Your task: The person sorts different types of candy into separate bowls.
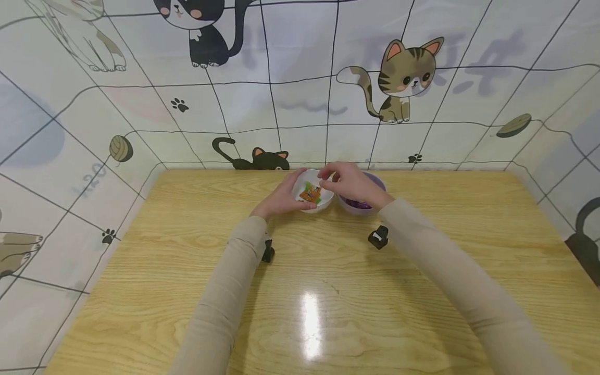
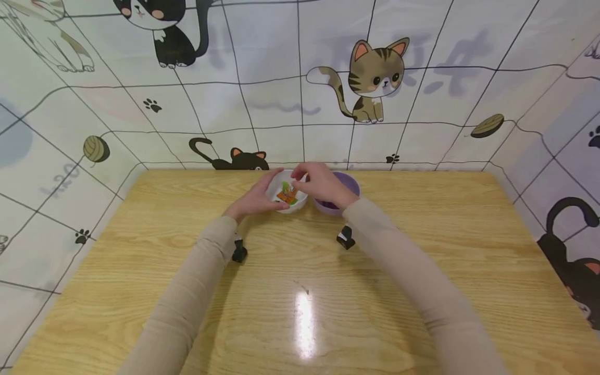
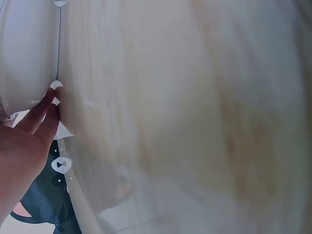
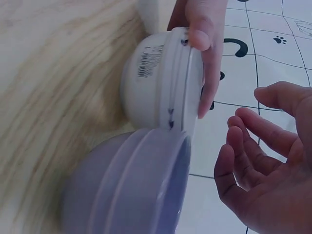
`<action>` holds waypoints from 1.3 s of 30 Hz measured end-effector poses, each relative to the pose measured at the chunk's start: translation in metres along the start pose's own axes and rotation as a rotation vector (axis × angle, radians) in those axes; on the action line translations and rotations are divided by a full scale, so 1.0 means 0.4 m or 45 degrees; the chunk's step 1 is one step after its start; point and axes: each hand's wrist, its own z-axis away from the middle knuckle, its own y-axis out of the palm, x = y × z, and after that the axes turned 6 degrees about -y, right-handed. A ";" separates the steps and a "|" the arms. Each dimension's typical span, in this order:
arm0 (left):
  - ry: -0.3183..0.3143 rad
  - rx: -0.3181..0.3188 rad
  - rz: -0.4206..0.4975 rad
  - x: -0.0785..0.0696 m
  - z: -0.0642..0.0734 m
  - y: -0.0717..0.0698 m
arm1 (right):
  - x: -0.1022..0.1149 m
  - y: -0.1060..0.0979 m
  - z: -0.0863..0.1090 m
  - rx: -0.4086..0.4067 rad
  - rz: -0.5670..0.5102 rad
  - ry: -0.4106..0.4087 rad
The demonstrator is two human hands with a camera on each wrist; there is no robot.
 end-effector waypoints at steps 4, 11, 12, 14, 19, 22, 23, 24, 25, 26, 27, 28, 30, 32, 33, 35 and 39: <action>-0.011 -0.006 0.019 -0.008 0.002 -0.001 | -0.021 -0.006 0.037 -0.032 0.040 -0.039; -0.023 0.017 0.004 -0.010 -0.001 -0.001 | -0.056 -0.032 0.136 -0.118 0.051 -0.081; -0.021 0.020 -0.001 -0.010 -0.001 -0.001 | -0.059 -0.037 0.152 -0.132 0.042 -0.079; -0.019 0.022 -0.015 -0.012 0.001 -0.001 | -0.070 -0.048 0.182 -0.159 0.022 -0.068; -0.028 0.007 -0.062 -0.022 0.010 -0.007 | -0.097 -0.073 0.240 -0.199 0.037 -0.037; -0.034 0.006 -0.086 -0.028 0.021 -0.013 | -0.112 -0.085 0.265 -0.211 0.083 -0.017; -0.035 0.007 -0.098 -0.030 0.025 -0.016 | -0.117 -0.089 0.273 -0.215 0.107 -0.012; -0.033 0.006 -0.114 -0.031 0.030 -0.018 | -0.123 -0.091 0.280 -0.216 0.133 -0.007; -0.032 0.003 -0.129 -0.032 0.034 -0.020 | -0.130 -0.094 0.288 -0.214 0.155 -0.002; -0.030 -0.005 -0.153 -0.031 0.039 -0.023 | -0.137 -0.095 0.295 -0.209 0.182 0.001; -0.029 -0.015 -0.190 -0.030 0.044 -0.027 | -0.145 -0.097 0.302 -0.199 0.214 0.008; -0.031 -0.028 -0.226 -0.028 0.050 -0.030 | -0.154 -0.099 0.309 -0.192 0.241 0.016; -0.021 -0.055 -0.292 -0.023 0.061 -0.037 | -0.170 -0.100 0.323 -0.174 0.294 0.026; -0.014 -0.078 -0.343 -0.014 0.074 -0.044 | -0.186 -0.101 0.336 -0.153 0.358 0.048; -0.016 -0.083 -0.363 -0.010 0.081 -0.046 | -0.192 -0.102 0.342 -0.141 0.397 0.058; -0.030 -0.094 -0.403 0.002 0.096 -0.051 | -0.202 -0.103 0.353 -0.106 0.493 0.078; -0.100 -0.113 -0.506 0.022 0.127 -0.062 | -0.217 -0.104 0.370 -0.046 0.686 0.130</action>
